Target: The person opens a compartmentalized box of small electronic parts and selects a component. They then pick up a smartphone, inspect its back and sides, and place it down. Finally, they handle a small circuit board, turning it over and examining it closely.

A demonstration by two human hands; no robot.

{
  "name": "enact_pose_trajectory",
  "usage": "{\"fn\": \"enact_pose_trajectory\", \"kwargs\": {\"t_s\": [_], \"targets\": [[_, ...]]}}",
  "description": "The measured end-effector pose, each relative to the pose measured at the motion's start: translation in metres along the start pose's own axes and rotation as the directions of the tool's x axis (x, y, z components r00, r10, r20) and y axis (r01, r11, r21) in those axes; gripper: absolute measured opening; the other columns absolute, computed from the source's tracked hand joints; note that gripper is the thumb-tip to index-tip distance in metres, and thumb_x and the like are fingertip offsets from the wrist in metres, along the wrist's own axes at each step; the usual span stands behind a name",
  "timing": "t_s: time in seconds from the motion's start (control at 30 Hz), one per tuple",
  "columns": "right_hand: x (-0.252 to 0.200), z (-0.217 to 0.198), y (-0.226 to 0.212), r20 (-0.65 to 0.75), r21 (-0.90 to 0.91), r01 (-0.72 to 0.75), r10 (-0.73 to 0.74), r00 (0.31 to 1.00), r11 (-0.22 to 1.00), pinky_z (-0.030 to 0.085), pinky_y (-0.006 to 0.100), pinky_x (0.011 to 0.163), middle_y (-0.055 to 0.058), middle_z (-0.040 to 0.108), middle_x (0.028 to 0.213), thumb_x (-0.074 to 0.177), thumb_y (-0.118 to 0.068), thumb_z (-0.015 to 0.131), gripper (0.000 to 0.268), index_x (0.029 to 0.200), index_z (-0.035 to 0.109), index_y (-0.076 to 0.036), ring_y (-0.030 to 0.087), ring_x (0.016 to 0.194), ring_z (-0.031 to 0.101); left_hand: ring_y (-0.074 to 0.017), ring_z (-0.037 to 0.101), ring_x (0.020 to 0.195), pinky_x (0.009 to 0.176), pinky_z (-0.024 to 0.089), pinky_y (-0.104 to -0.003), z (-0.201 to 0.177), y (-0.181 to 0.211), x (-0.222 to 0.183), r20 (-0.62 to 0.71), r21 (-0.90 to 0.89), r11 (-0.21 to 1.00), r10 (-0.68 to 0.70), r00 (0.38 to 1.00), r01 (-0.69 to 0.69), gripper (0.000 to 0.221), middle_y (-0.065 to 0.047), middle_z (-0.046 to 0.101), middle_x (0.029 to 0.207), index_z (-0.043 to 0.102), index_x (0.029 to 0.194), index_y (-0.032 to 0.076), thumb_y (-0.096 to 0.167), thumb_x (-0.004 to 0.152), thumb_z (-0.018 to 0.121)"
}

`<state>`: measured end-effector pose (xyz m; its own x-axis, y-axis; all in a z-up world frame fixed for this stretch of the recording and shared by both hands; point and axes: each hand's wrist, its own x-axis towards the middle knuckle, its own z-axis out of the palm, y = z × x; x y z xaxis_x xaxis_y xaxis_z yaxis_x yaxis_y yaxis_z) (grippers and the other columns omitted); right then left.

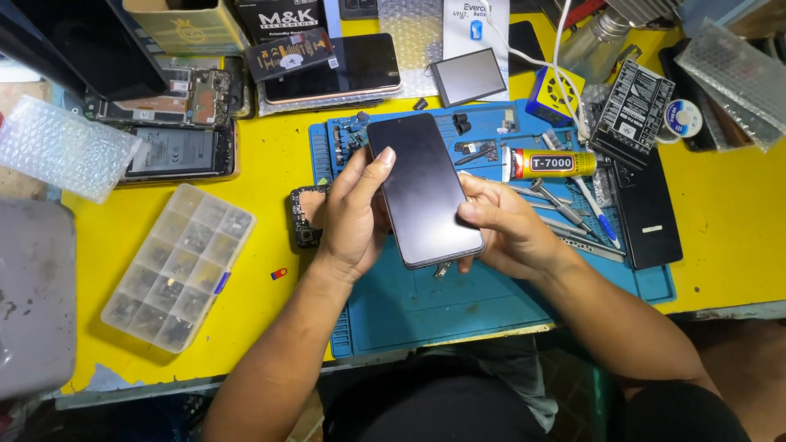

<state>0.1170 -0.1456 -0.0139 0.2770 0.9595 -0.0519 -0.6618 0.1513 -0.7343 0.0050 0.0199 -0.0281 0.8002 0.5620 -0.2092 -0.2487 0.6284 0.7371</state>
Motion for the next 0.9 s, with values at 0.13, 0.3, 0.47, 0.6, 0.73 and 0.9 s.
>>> {"fn": "enact_pose_trajectory", "kwargs": {"t_s": [0.13,0.3,0.47,0.6,0.73,0.9], "targets": [[-0.001,-0.003,0.001,-0.021,0.049,-0.041,0.042,0.999,0.998,0.068,0.046,0.051,0.031,0.072,0.098,0.096,-0.014,0.061,0.047,0.132,0.048,0.013,0.037,0.074,0.078,-0.0308,0.078,0.078,0.069,0.068,-0.047,-0.001,-0.006,-0.001,-0.044,-0.055,0.997,-0.061,0.997,0.059,0.034,-0.018,0.072,0.093,0.061,0.127,0.005,0.020,0.098,0.067],[-0.004,0.006,-0.004,-0.025,0.070,-0.062,0.064,0.998,0.996,0.069,0.043,0.053,0.031,0.073,0.100,0.098,-0.021,0.061,0.048,0.134,0.048,0.009,0.037,0.077,0.078,-0.0304,0.077,0.074,0.067,0.067,-0.045,0.001,-0.008,-0.002,-0.053,-0.088,0.993,-0.087,0.995,0.082,0.035,-0.019,0.072,0.094,0.060,0.129,0.006,0.021,0.098,0.067],[-0.009,0.013,-0.010,-0.052,-0.106,0.027,-0.032,0.998,0.994,0.068,0.050,0.046,0.029,0.070,0.107,0.093,-0.003,0.061,0.047,0.136,0.048,0.009,0.038,0.077,0.079,-0.0300,0.076,0.071,0.058,0.068,-0.044,0.006,0.001,-0.013,0.099,0.137,0.987,0.073,0.992,-0.086,0.047,-0.021,0.072,0.100,0.051,0.141,0.007,0.026,0.101,0.065],[-0.055,0.013,-0.018,-0.153,-0.212,0.089,-0.123,0.981,0.973,0.068,0.053,0.040,0.028,0.071,0.113,0.089,0.002,0.063,0.049,0.136,0.049,0.007,0.037,0.069,0.080,-0.0272,0.075,0.061,0.056,0.067,-0.039,0.004,0.044,-0.027,0.186,0.231,0.943,0.200,0.962,-0.241,0.050,-0.024,0.073,0.099,0.055,0.140,0.006,0.039,0.103,0.058],[-0.156,-0.066,-0.003,-0.456,-0.265,0.159,-0.269,0.848,0.951,0.072,0.044,0.050,0.021,0.065,0.132,0.095,-0.005,0.069,0.073,0.159,0.034,-0.011,0.035,0.072,0.079,-0.0176,0.068,0.068,0.058,0.056,-0.022,-0.010,0.082,-0.035,0.185,0.443,0.740,0.477,0.859,-0.506,0.028,-0.015,0.069,0.095,0.061,0.127,0.004,0.022,0.108,0.052],[-0.235,-0.161,0.016,-0.510,0.108,0.347,-0.248,0.824,0.932,0.069,0.045,0.052,0.009,0.063,0.133,0.100,-0.013,0.074,0.072,0.164,0.042,-0.026,0.030,0.081,0.077,-0.0145,0.068,0.088,0.065,0.062,-0.024,-0.022,0.106,-0.043,0.257,0.529,0.622,0.531,0.807,-0.578,0.020,-0.009,0.068,0.101,0.061,0.125,0.006,0.016,0.110,0.053]]}}
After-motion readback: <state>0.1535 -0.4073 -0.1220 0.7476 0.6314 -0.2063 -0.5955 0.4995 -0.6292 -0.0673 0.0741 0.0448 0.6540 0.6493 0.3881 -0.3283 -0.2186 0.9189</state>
